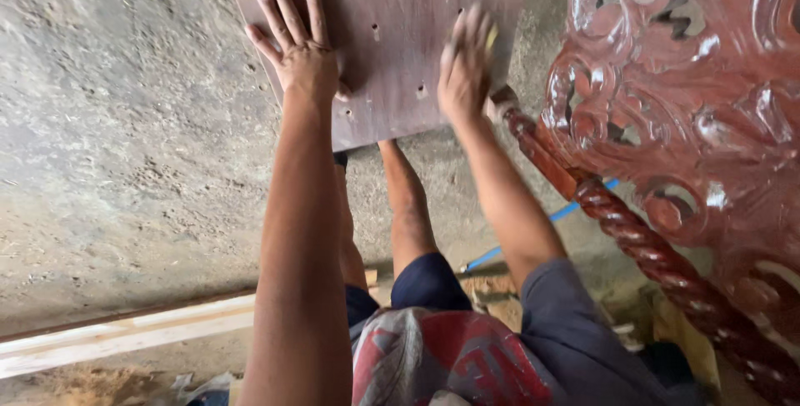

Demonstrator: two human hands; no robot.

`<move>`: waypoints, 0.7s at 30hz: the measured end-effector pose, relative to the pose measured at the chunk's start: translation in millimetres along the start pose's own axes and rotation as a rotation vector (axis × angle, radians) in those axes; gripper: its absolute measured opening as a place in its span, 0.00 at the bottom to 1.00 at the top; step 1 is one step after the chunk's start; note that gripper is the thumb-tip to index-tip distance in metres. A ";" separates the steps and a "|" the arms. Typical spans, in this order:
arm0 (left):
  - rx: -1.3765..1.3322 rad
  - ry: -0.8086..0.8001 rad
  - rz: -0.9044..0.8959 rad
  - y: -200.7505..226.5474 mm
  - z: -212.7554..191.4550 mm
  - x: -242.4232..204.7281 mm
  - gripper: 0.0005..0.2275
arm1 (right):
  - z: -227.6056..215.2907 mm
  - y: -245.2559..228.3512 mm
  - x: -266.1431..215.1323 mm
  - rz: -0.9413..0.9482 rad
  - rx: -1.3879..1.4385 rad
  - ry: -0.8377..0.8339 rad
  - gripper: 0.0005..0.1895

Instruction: The person sands the flat top surface, edges, and carved legs of a wooden chair by hand with sandpaper.

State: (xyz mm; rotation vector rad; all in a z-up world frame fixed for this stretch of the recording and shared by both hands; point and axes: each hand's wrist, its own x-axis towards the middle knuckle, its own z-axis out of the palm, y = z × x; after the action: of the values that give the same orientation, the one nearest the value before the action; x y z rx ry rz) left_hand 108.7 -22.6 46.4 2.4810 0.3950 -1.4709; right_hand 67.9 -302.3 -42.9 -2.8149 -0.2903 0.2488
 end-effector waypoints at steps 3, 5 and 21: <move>0.049 0.009 -0.013 -8.1 33.4 10.4 0.67 | -4.0 26.8 82.8 0.119 -0.173 0.009 0.29; 0.305 0.831 0.091 -13.4 51.6 23.6 0.56 | -19.3 25.6 60.2 0.139 -0.026 0.078 0.26; 0.115 -0.059 -0.011 8.5 -4.7 -7.7 0.61 | -49.3 -32.8 -33.3 0.082 -0.002 0.013 0.31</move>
State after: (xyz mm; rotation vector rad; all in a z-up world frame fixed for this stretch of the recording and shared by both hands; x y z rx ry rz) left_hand 111.9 -29.9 55.9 2.5187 0.3225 -1.6097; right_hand 40.0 -292.7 18.3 -2.8322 -0.1731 0.2482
